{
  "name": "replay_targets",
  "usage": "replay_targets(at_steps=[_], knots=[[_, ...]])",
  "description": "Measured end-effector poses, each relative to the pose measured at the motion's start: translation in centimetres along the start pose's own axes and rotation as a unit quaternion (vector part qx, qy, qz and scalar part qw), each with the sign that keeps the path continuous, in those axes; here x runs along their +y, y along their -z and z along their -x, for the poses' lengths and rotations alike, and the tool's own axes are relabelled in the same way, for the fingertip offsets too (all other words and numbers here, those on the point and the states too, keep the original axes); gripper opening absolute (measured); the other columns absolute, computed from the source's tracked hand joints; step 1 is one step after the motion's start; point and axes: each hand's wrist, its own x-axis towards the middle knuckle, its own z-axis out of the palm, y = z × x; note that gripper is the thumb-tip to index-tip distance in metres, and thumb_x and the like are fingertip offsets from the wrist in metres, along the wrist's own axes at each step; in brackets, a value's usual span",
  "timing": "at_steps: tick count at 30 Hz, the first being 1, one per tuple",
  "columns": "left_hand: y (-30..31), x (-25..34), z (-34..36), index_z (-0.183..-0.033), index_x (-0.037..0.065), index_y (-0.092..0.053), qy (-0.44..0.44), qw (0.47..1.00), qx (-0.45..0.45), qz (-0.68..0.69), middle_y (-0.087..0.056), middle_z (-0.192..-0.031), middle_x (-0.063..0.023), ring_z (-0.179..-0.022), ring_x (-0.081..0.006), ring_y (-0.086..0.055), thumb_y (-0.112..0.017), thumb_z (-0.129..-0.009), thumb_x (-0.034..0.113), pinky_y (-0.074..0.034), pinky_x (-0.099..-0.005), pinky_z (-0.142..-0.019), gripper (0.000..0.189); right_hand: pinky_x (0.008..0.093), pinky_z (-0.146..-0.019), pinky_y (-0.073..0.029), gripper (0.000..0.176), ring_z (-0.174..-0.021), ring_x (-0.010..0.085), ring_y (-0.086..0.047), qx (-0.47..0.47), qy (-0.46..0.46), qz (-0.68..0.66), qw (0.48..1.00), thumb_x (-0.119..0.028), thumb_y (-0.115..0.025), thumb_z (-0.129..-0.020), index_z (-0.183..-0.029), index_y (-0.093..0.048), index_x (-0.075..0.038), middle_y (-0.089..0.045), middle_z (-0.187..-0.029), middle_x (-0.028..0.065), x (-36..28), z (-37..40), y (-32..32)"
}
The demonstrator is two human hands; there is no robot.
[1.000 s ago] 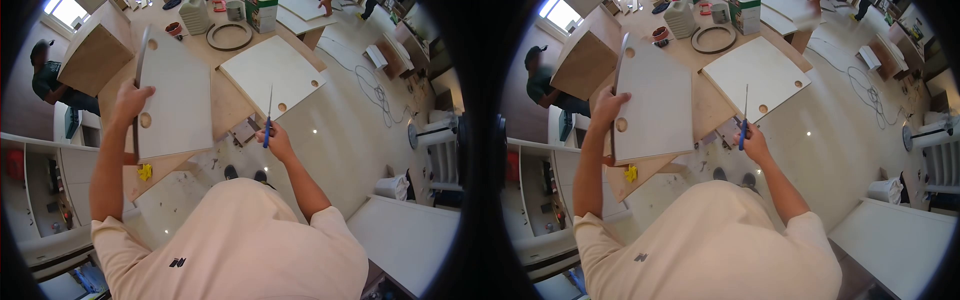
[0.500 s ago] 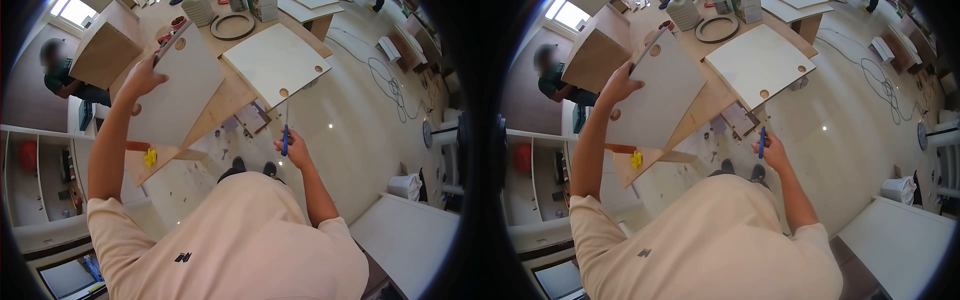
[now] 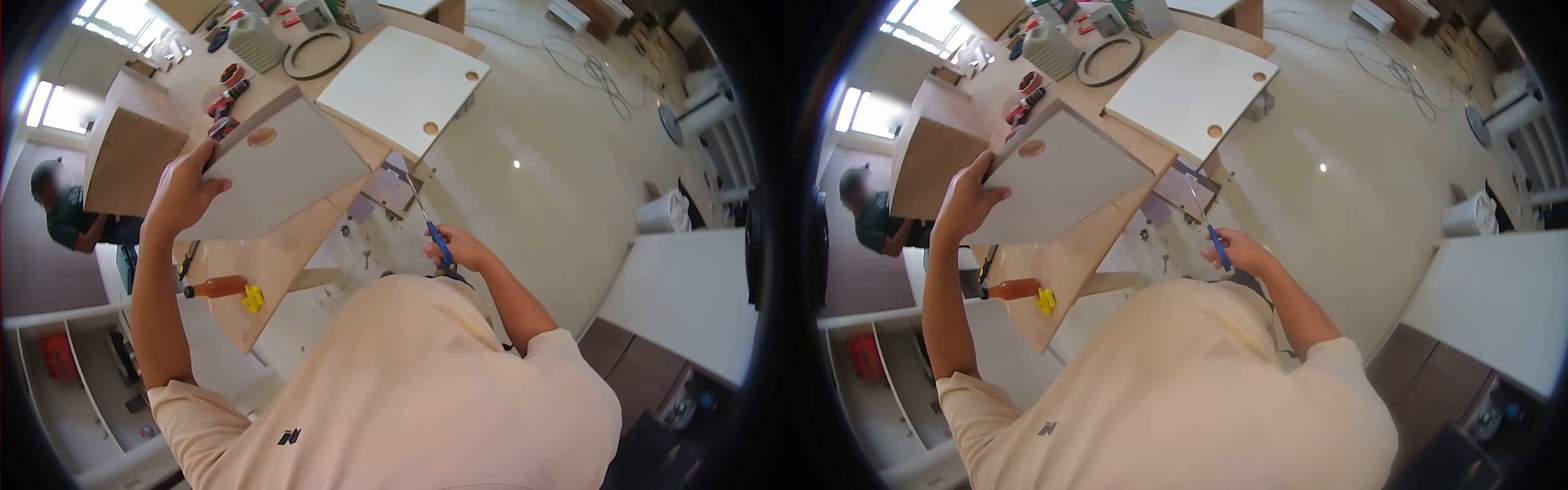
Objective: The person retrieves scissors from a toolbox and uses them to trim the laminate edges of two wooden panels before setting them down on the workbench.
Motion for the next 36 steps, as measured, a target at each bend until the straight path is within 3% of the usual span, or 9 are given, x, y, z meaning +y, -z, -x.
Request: replay_targets(at_steps=[8, 11, 15, 17, 22, 26, 31, 36], knots=[[-2.2, -3.2, 0.5, -0.105, -0.001, -0.055, -0.073, 0.996, -0.055, -0.017, -0.059, -0.082, -0.0216, -0.076, -0.0398, -0.054, -0.077, -0.073, 0.007, -0.045, -0.0419, -0.073, 0.04, 0.0261, -0.06, -0.05, 0.052, -0.066, 0.0126, -0.061, 0.072, -0.018, -0.048, 0.996, -0.032, -0.081, -0.081, -0.111, -0.059, 0.004, -0.067, -0.085, 0.0097, 4.5, -1.4, -7.5], [-2.5, -4.1, 0.5, -0.108, -0.001, -0.056, -0.064, 0.995, -0.069, -0.016, -0.059, -0.082, -0.0199, -0.074, -0.0354, -0.055, -0.077, -0.073, 0.007, -0.046, -0.0394, -0.074, 0.042, 0.0263, -0.06, -0.051, 0.049, -0.065, 0.0129, -0.061, 0.091, -0.008, -0.059, 0.994, -0.036, -0.08, -0.081, -0.104, -0.061, 0.003, -0.067, -0.084, 0.0095, 5.5, -2.4, -10.3], [-2.9, -5.2, -0.2, -0.111, 0.0, -0.056, -0.125, 0.991, -0.03, 0.05, -0.061, -0.085, -0.0181, -0.075, -0.0299, -0.056, -0.078, -0.072, 0.01, -0.048, -0.036, -0.076, 0.045, 0.0265, -0.059, -0.05, 0.049, -0.065, 0.0133, -0.062, 0.12, -0.022, -0.085, 0.989, -0.039, -0.078, -0.083, -0.105, -0.061, 0.001, -0.066, -0.081, 0.0077, 5.4, -4.0, -13.2], [-3.1, -3.6, -0.3, -0.111, 0.0, -0.057, -0.152, 0.986, -0.011, 0.069, -0.062, -0.087, -0.0176, -0.075, -0.028, -0.057, -0.079, -0.073, 0.012, -0.048, -0.0345, -0.076, 0.046, 0.0266, -0.058, -0.05, 0.049, -0.064, 0.0135, -0.062, 0.117, -0.023, -0.116, 0.986, -0.04, -0.077, -0.083, -0.106, -0.061, 0.001, -0.065, -0.08, 0.0069, 5.4, -4.9, -13.8], [-4.7, -3.2, -0.7, -0.096, 0.001, -0.058, -0.146, 0.989, 0.038, 0.006, -0.053, -0.07, -0.0163, -0.063, -0.0304, -0.048, -0.085, -0.069, 0.032, -0.045, -0.0371, -0.064, 0.049, 0.026, -0.057, -0.049, 0.051, -0.063, 0.0137, -0.061, 0.124, -0.002, -0.132, 0.983, -0.039, -0.077, -0.083, -0.108, -0.059, 0.001, -0.065, -0.08, 0.0064, 5.9, -7.1, -13.8], [-4.6, -3.4, -0.5, -0.093, 0.0, -0.058, -0.15, 0.988, 0.026, 0.025, -0.052, -0.069, -0.0154, -0.062, -0.0299, -0.046, -0.086, -0.069, 0.029, -0.044, -0.0367, -0.063, 0.048, 0.0256, -0.057, -0.049, 0.04, -0.063, 0.0114, -0.06, 0.134, -0.005, -0.132, 0.982, -0.036, -0.076, -0.085, -0.104, -0.06, -0.004, -0.062, -0.076, 0.0035, 5.0, -7.3, -13.9], [-5.2, -3.8, -0.2, -0.092, -0.001, -0.057, -0.177, 0.982, 0.053, 0.036, -0.052, -0.068, -0.0142, -0.062, -0.0294, -0.045, -0.087, -0.068, 0.026, -0.043, -0.0368, -0.062, 0.047, 0.0254, -0.056, -0.049, 0.05, -0.061, 0.0123, -0.06, 0.145, 0.012, -0.141, 0.979, -0.038, -0.079, -0.082, -0.107, -0.06, 0.001, -0.063, -0.077, 0.0057, 5.3, -7.3, -14.3], [-5.0, -3.3, -0.3, -0.093, 0.0, -0.058, -0.149, 0.988, 0.037, 0.02, -0.052, -0.068, -0.0143, -0.062, -0.0287, -0.045, -0.086, -0.068, 0.027, -0.043, -0.0369, -0.062, 0.047, 0.0254, -0.055, -0.049, 0.058, -0.059, 0.0129, -0.059, 0.151, -0.008, -0.132, 0.98, -0.041, -0.081, -0.079, -0.108, -0.06, 0.004, -0.063, -0.077, 0.0068, 5.7, -6.5, -14.4]])
